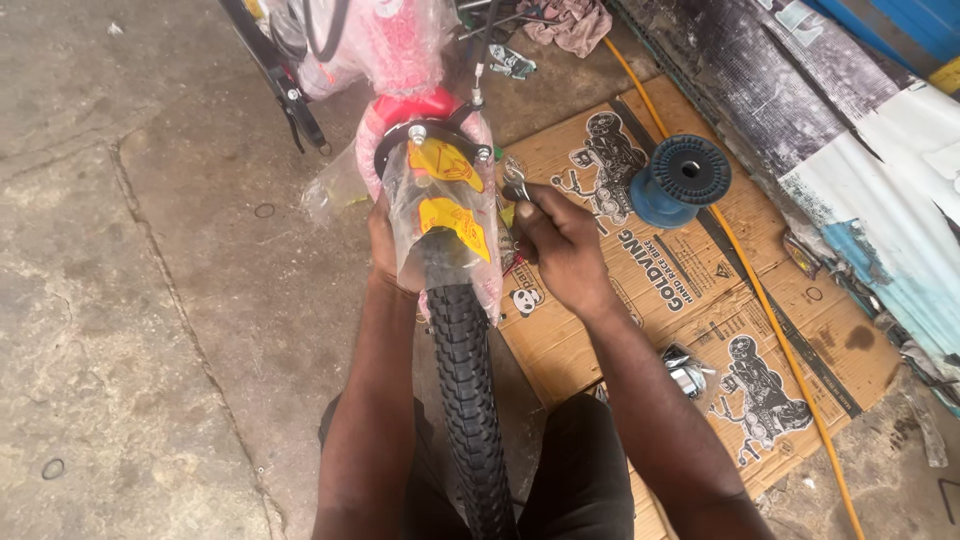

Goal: The person is repairing a bicycle by tightening bolts on the rear wheel hub using a wrench. The person is sitting on the floor and uses both hands to manipulate the tools and parts.

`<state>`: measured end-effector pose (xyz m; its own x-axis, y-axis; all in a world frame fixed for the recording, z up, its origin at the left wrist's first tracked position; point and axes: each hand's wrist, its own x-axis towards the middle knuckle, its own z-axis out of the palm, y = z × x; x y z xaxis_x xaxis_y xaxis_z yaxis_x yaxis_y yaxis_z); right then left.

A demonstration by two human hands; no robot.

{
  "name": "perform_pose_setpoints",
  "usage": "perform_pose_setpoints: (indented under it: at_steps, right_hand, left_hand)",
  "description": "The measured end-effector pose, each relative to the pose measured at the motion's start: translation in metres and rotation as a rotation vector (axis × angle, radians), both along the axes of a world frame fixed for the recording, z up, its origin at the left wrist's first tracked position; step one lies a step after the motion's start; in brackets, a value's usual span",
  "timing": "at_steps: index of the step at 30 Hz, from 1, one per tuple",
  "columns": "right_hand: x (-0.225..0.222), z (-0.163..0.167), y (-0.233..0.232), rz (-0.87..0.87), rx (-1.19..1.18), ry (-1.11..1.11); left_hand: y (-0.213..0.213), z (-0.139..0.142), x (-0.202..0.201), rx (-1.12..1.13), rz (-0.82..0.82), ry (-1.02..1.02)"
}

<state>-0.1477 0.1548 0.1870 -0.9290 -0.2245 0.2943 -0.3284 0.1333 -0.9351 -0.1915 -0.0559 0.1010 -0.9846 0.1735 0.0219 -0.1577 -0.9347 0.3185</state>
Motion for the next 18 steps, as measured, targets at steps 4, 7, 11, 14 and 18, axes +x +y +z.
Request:
perform_pose_setpoints:
  at_steps: [4,7,11,14,18]
  right_hand:
    - [-0.009,0.016,-0.007,-0.052,0.086,0.092]
    - [-0.009,0.033,-0.01,-0.081,0.245,0.395]
    - [-0.015,0.063,-0.015,-0.107,0.523,0.467]
    - [-0.028,0.08,-0.025,-0.085,0.523,0.681]
    - [-0.039,0.085,-0.038,-0.012,0.554,0.681]
  left_hand:
    - [0.001,-0.011,-0.006,0.001,0.005,0.03]
    - [0.0,-0.017,-0.012,-0.021,-0.001,-0.015]
    - [0.0,-0.016,-0.013,-0.019,0.005,-0.116]
    - [0.005,-0.007,-0.007,0.031,-0.001,-0.027]
    - [0.008,0.007,0.0,0.041,-0.007,0.003]
